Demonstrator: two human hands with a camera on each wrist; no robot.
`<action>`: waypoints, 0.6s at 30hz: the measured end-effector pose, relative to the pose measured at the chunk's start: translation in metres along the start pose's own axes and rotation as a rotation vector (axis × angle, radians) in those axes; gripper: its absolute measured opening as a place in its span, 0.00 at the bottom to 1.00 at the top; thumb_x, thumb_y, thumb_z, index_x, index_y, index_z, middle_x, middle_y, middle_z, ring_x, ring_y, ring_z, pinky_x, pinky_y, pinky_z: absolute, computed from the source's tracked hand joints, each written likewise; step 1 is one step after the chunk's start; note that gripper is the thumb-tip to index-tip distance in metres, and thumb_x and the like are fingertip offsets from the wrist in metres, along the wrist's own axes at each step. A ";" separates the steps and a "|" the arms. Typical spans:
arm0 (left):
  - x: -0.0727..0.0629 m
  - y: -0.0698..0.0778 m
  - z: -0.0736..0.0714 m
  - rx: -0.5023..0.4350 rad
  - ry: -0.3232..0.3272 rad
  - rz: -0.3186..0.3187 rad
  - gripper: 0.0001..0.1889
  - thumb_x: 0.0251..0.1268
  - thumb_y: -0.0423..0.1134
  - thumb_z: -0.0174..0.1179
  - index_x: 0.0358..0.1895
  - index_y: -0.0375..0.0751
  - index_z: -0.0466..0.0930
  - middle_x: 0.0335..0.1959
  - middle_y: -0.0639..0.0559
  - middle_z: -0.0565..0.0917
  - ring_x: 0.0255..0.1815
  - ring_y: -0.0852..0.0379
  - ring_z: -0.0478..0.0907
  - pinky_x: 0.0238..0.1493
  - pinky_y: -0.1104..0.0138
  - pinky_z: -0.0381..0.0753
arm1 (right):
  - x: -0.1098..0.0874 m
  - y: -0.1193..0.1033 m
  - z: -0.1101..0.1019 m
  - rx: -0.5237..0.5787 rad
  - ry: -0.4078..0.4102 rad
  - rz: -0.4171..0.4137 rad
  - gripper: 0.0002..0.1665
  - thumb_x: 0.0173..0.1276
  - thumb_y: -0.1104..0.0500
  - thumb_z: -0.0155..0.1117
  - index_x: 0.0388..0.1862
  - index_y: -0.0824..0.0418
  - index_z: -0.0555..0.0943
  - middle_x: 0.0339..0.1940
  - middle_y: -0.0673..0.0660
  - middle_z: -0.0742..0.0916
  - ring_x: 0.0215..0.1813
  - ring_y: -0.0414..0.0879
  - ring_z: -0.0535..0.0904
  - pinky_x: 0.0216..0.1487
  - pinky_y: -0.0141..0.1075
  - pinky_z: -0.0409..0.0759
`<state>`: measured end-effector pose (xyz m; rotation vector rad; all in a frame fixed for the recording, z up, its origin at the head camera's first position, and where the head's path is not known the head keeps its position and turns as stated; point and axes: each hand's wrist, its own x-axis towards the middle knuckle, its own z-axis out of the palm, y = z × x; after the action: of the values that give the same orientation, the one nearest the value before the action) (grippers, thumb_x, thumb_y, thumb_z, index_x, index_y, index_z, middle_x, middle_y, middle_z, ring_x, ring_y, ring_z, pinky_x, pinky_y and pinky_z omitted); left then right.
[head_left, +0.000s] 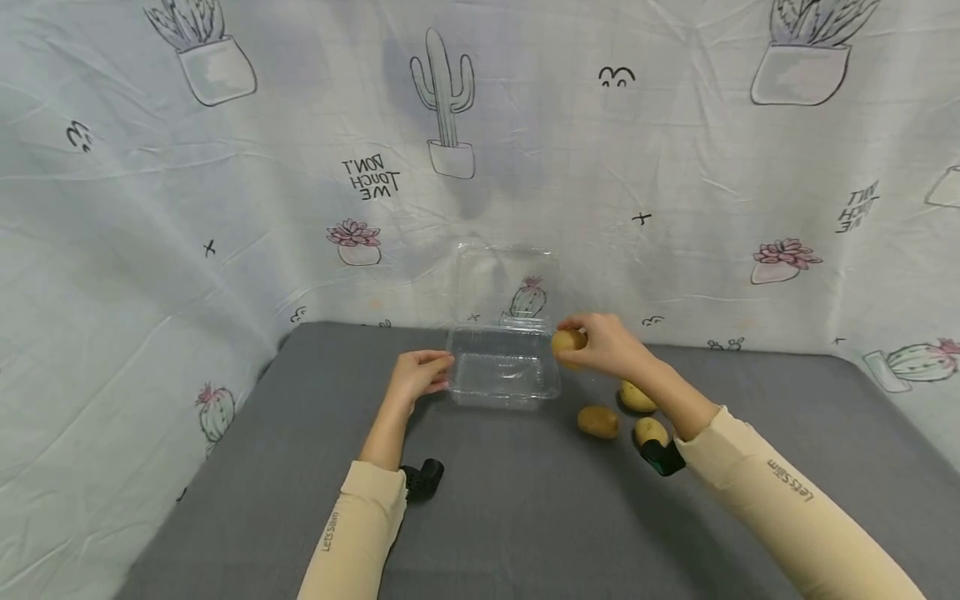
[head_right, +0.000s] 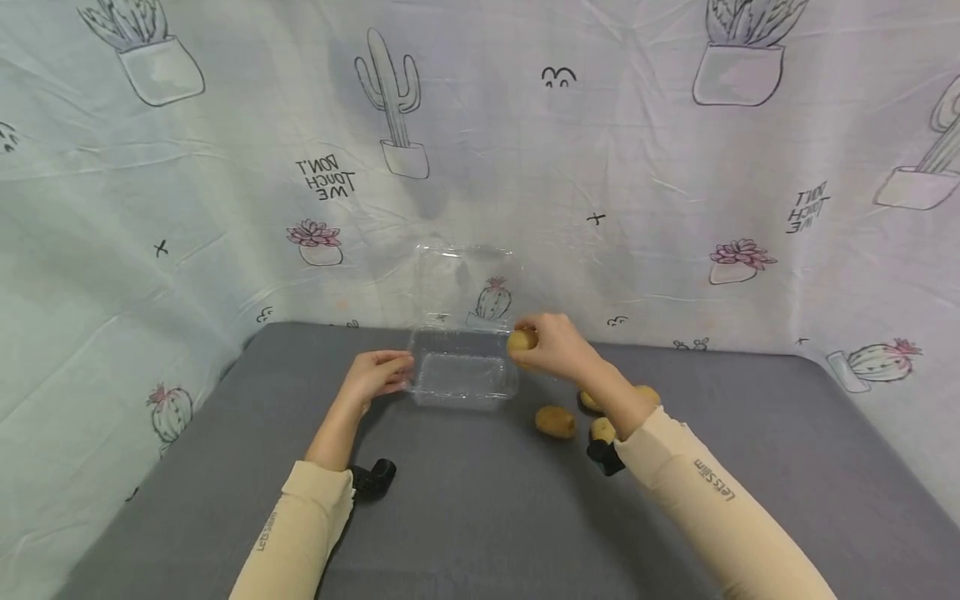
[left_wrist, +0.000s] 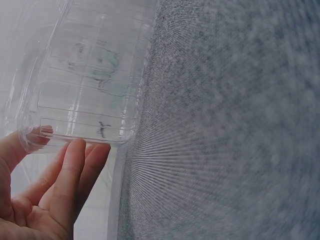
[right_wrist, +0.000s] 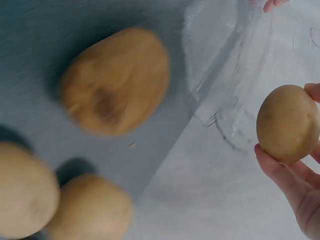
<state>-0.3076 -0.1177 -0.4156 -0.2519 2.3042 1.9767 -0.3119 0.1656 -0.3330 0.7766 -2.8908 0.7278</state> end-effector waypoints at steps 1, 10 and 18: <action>0.000 0.000 0.000 0.000 -0.002 -0.001 0.18 0.64 0.38 0.58 0.54 0.34 0.77 0.53 0.37 0.78 0.49 0.45 0.79 0.40 0.68 0.84 | 0.004 -0.004 0.001 0.010 -0.004 -0.005 0.24 0.55 0.57 0.68 0.49 0.68 0.79 0.44 0.63 0.84 0.39 0.52 0.81 0.26 0.33 0.79; 0.001 0.000 0.000 -0.017 -0.021 0.001 0.18 0.63 0.37 0.59 0.54 0.34 0.77 0.52 0.37 0.78 0.48 0.45 0.79 0.41 0.68 0.84 | 0.039 -0.026 0.029 0.053 -0.074 -0.067 0.23 0.55 0.57 0.68 0.48 0.68 0.79 0.44 0.65 0.82 0.34 0.48 0.77 0.26 0.30 0.76; 0.004 0.000 0.000 -0.033 -0.002 -0.001 0.16 0.62 0.37 0.60 0.50 0.33 0.79 0.49 0.38 0.80 0.44 0.46 0.80 0.37 0.69 0.84 | 0.059 -0.040 0.049 0.052 -0.129 -0.052 0.23 0.57 0.56 0.67 0.49 0.67 0.78 0.46 0.65 0.82 0.32 0.47 0.76 0.26 0.30 0.75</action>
<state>-0.3110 -0.1184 -0.4163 -0.2532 2.2716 2.0154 -0.3405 0.0858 -0.3485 0.9349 -2.9629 0.7786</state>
